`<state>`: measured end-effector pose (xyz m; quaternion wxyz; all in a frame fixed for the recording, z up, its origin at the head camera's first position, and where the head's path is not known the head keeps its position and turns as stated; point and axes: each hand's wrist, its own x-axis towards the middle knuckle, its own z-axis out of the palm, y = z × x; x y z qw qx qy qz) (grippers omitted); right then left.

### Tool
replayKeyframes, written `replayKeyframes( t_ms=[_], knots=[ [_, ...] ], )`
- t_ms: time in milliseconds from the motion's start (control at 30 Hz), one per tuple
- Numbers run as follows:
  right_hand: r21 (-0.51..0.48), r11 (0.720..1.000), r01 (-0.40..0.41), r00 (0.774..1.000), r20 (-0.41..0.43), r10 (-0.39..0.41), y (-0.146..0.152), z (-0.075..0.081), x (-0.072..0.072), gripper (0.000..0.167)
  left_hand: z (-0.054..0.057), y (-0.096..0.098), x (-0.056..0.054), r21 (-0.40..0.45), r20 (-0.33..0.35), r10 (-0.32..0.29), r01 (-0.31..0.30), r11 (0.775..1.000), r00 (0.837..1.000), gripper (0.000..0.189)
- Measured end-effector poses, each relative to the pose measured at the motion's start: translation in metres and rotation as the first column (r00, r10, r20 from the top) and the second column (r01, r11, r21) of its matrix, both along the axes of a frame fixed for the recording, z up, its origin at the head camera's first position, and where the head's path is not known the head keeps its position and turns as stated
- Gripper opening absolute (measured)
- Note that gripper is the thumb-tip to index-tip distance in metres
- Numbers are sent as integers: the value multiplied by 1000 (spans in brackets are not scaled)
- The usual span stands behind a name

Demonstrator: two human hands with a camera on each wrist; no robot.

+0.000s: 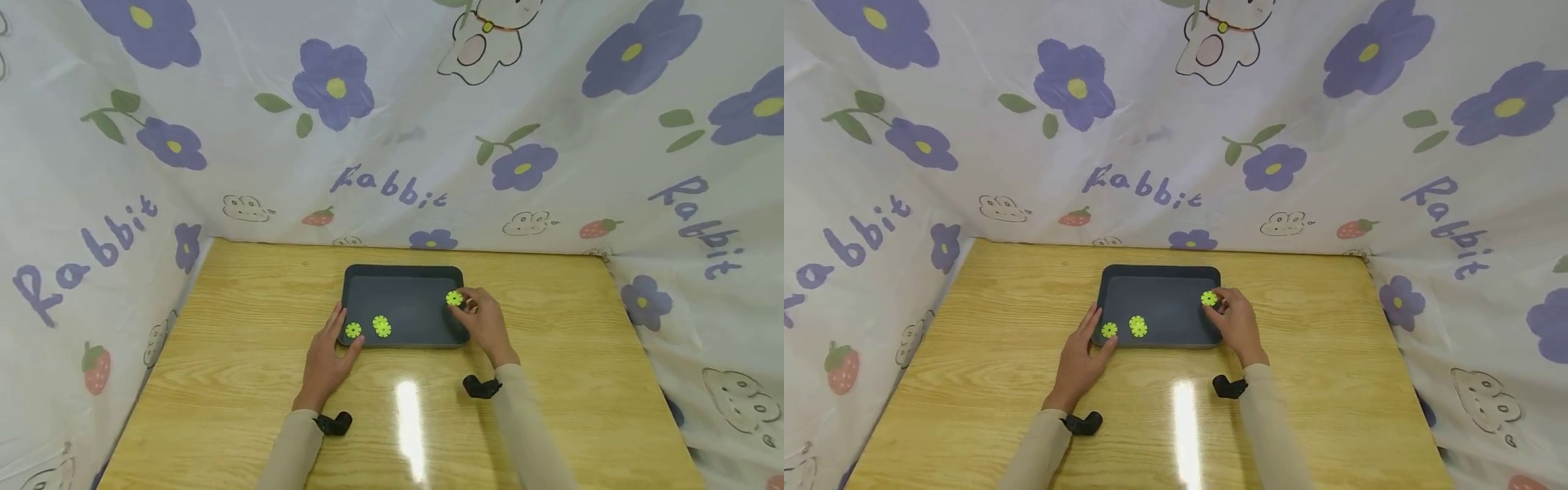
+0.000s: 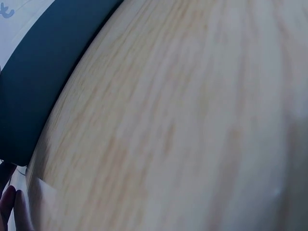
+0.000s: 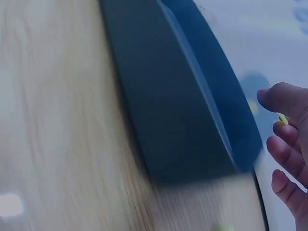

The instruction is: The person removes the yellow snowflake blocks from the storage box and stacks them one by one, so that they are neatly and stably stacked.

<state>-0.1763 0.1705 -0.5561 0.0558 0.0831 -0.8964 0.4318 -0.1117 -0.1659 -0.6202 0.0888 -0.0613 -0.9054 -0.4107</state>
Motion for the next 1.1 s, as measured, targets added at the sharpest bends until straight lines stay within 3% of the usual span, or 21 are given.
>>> replayKeyframes(
  t_ms=[200,333,600,1100],
  knots=[
    [8,988,151,988,28,-151,53,-5,15,43,-1,2,-1,-4,-3,2,-2,1000,1000,75],
    [13,979,203,977,70,-204,74,-16,25,43,0,2,0,-8,-3,-1,1,1000,1000,75],
    [-9,981,194,972,135,-191,85,-33,34,41,-1,2,-1,-23,-19,-1,0,1000,1000,75],
    [11,989,145,972,184,-144,81,-38,30,42,2,2,-1,-7,-2,-1,1,1000,1000,74]
  ],
)
